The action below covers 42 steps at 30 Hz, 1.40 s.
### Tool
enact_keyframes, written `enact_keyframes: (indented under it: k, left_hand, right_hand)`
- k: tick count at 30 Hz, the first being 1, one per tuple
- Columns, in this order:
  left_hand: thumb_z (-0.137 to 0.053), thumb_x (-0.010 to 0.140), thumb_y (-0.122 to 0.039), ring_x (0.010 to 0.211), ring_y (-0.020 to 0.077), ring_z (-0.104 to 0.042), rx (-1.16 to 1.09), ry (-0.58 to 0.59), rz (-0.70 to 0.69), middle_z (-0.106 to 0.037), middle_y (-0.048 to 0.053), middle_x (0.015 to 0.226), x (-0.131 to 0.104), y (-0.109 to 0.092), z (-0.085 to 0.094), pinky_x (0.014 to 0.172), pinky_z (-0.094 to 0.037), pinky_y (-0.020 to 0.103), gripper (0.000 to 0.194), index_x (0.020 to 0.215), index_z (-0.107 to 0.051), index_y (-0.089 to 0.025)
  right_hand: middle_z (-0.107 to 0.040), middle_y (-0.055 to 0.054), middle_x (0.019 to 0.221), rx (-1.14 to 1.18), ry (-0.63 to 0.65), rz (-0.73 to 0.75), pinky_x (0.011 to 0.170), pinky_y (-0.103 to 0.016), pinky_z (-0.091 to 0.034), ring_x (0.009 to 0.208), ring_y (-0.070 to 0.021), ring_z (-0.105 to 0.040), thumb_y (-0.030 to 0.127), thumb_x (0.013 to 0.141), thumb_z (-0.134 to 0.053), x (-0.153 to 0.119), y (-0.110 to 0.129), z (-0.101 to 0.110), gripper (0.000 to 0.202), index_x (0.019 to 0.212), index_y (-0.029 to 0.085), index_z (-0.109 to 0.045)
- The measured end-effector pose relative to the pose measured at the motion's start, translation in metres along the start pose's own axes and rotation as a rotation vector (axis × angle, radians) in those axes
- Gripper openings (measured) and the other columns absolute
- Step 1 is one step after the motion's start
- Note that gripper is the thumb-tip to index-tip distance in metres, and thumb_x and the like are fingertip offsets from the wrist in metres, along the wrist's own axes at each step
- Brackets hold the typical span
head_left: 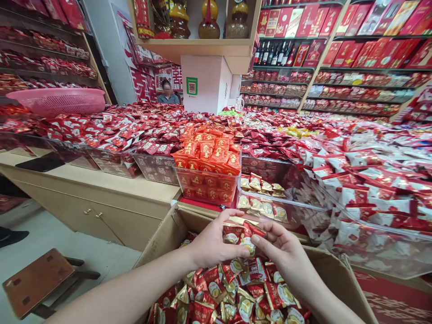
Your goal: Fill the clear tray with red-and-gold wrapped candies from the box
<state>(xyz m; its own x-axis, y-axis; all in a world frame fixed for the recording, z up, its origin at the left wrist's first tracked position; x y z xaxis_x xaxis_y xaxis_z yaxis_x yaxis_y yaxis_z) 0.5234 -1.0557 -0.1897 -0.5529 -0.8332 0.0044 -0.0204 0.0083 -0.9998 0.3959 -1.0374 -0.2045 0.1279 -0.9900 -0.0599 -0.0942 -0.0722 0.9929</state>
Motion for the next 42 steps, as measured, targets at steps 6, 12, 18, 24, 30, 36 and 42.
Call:
enact_keyframes:
  k: [6,12,18,24,30,36,42]
  left_hand:
    - [-0.058,0.068,-0.021,0.075,0.0141,-0.057,0.043,-0.112,-0.105,-0.056,0.003,0.090,0.007,-0.012,0.025,0.060,-0.045,0.023,0.047,0.110,-0.036,-0.022]
    - [-0.056,0.068,-0.022,0.071,0.0157,-0.058,-0.010,-0.339,-0.111,-0.055,0.003,0.083,0.021,-0.004,0.066,0.055,-0.049,0.026,0.037,0.101,-0.039,-0.018]
    - [-0.056,0.069,-0.023,0.065,0.0131,-0.056,0.032,-0.260,-0.114,-0.054,0.003,0.081,0.021,0.000,0.065,0.055,-0.050,0.027,0.035,0.100,-0.041,-0.018]
    - [-0.055,0.069,-0.023,0.065,0.0129,-0.057,0.012,-0.249,-0.103,-0.054,0.002,0.080,0.022,0.004,0.067,0.054,-0.049,0.025,0.035,0.101,-0.041,-0.018]
    - [-0.052,0.070,-0.019,0.069,0.0142,-0.057,0.000,-0.228,-0.111,-0.054,0.002,0.083,0.021,0.000,0.067,0.056,-0.050,0.029,0.035,0.100,-0.035,-0.021]
    - [-0.052,0.067,-0.013,0.074,0.0142,-0.056,-0.045,-0.197,-0.096,-0.056,0.003,0.086,0.019,-0.003,0.064,0.059,-0.049,0.029,0.028,0.090,-0.037,-0.019]
    - [-0.060,0.067,-0.022,0.072,0.0125,-0.056,-0.051,-0.165,-0.138,-0.054,0.001,0.084,0.022,-0.001,0.065,0.063,-0.049,0.027,0.039,0.101,-0.043,-0.018]
  right_hand:
    - [-0.060,-0.004,0.079,-0.393,-0.204,0.338,0.061,-0.028,-0.046,0.070,-0.0169,-0.056,0.039,0.067,-0.058,-0.007,0.056,0.015,0.021,0.077,0.021,-0.053]
    - [-0.060,-0.005,0.073,-0.909,-0.398,0.369,0.055,-0.025,-0.043,0.063,-0.0147,-0.055,0.031,0.068,-0.055,0.052,0.129,0.047,0.017,0.080,0.019,-0.051]
    - [-0.056,0.003,0.053,-0.878,0.163,-0.185,0.045,-0.019,-0.039,0.048,-0.0093,-0.051,0.013,0.052,-0.063,0.128,0.064,0.042,0.018,0.061,0.017,-0.048]
    - [-0.057,0.004,0.051,-0.734,0.507,-0.457,0.051,-0.021,-0.046,0.052,-0.0110,-0.055,0.021,0.044,-0.072,0.128,0.031,0.023,0.027,0.059,0.016,-0.049]
    - [-0.057,0.002,0.056,-0.752,0.518,-0.477,0.053,-0.020,-0.047,0.052,-0.0090,-0.055,0.033,0.051,-0.070,0.123,0.030,0.018,0.028,0.063,0.015,-0.052]
    - [-0.054,0.004,0.053,-0.717,0.495,-0.447,0.052,-0.019,-0.046,0.050,-0.0068,-0.052,0.037,0.056,-0.067,0.125,0.030,0.022,0.029,0.061,0.015,-0.049]
    - [-0.059,0.002,0.061,-0.712,0.464,-0.434,0.050,-0.018,-0.046,0.050,-0.0071,-0.054,0.028,0.056,-0.068,0.129,0.025,0.025,0.025,0.066,0.016,-0.050]
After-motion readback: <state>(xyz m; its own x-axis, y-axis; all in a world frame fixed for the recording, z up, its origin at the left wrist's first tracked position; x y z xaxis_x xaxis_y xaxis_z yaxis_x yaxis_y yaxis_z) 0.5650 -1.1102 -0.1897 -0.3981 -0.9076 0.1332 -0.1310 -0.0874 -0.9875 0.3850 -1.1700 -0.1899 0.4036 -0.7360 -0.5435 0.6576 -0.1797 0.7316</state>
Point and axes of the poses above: each hand's wrist, its own x-axis towards the middle knuckle, its own z-axis out of the back of the hand, y = z × x, the point moved 5 cm from there along x, towards the middle knuckle
